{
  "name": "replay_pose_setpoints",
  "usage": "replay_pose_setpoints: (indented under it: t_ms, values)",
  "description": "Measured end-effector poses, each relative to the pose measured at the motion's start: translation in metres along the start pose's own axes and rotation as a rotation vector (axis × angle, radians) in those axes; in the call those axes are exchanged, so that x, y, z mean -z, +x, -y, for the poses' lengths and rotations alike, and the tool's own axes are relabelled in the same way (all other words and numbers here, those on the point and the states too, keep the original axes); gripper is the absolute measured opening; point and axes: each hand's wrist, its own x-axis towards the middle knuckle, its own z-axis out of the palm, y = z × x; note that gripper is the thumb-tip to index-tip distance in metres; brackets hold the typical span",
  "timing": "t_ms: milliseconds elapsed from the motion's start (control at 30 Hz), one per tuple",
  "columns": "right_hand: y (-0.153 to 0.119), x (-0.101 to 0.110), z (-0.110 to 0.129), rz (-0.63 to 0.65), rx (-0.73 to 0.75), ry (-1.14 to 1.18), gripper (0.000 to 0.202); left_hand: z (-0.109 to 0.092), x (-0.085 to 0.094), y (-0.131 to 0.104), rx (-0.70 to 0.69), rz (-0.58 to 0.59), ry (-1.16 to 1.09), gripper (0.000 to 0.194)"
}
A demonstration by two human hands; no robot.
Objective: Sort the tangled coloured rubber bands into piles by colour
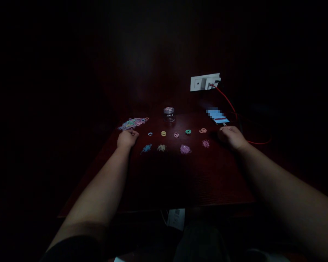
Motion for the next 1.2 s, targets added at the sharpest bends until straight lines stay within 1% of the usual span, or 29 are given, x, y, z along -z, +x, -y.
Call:
replay_pose_setpoints:
  t_ms: [100,200,300,367,433,533,600,700,767,800,833,900,967,1000,1033,1067,1100,1133,1200]
  values:
    - [0.001,0.0,-0.001,-0.036,-0.008,-0.021,0.031,-0.001,0.001,-0.001,0.006,-0.002,-0.003,0.023]
    - [0.002,0.0,-0.002,-0.081,-0.008,-0.026,0.033,-0.004,0.003,-0.004,-0.024,-0.009,-0.017,0.022]
    - [0.003,0.0,-0.004,-0.134,0.01,-0.028,0.036,-0.011,0.005,-0.009,-0.074,-0.058,-0.061,0.023]
    - [0.004,0.0,-0.005,-0.161,0.017,-0.029,0.039,-0.019,0.006,-0.015,-0.136,-0.112,-0.13,0.024]
    - [0.004,0.0,-0.004,-0.175,0.014,-0.03,0.041,-0.029,0.006,-0.023,-0.229,-0.154,-0.247,0.024]
    - [0.005,0.001,-0.002,-0.173,0.011,-0.03,0.041,-0.05,0.006,-0.038,-0.38,-0.167,-0.492,0.023]
    - [0.004,0.002,-0.002,-0.161,0.013,-0.031,0.041,-0.065,0.006,-0.051,-0.425,-0.113,-0.656,0.024]
    - [0.0,0.004,-0.003,-0.143,0.032,-0.053,0.038,-0.086,0.006,-0.07,-0.399,-0.008,-0.897,0.026]
    - [-0.005,0.0,-0.001,-0.129,0.044,-0.081,0.035,-0.097,0.006,-0.082,-0.398,0.044,-0.993,0.027]
    - [-0.009,-0.004,0.001,-0.128,0.056,-0.113,0.032,-0.101,0.006,-0.087,-0.394,0.058,-1.019,0.027]
    - [-0.013,-0.011,0.005,-0.129,0.086,-0.213,0.03,-0.104,0.006,-0.092,-0.393,0.069,-1.039,0.027]
    - [-0.022,-0.031,0.016,-0.086,0.18,-0.348,0.027,-0.108,0.006,-0.1,-0.41,0.079,-1.074,0.027]
    - [-0.029,-0.057,0.029,0.013,0.315,-0.395,0.022,-0.11,0.005,-0.105,-0.436,0.089,-1.095,0.028]
    - [-0.032,-0.071,0.036,0.066,0.387,-0.419,0.016,-0.11,0.005,-0.107,-0.447,0.094,-1.097,0.028]
    - [-0.033,-0.085,0.043,0.12,0.428,-0.438,0.007,-0.111,0.005,-0.109,-0.454,0.093,-1.092,0.028]
    - [-0.034,-0.099,0.048,0.184,0.433,-0.442,0.01,-0.111,0.005,-0.11,-0.461,0.089,-1.078,0.028]
    - [-0.034,-0.111,0.053,0.245,0.428,-0.43,0.022,-0.111,0.006,-0.112,-0.467,0.08,-1.059,0.028]
    - [-0.032,-0.121,0.056,0.286,0.427,-0.407,0.029,-0.111,0.007,-0.113,-0.475,0.067,-1.035,0.027]
    - [-0.029,-0.136,0.059,0.323,0.446,-0.341,0.036,-0.112,0.009,-0.114,-0.5,0.046,-0.983,0.025]
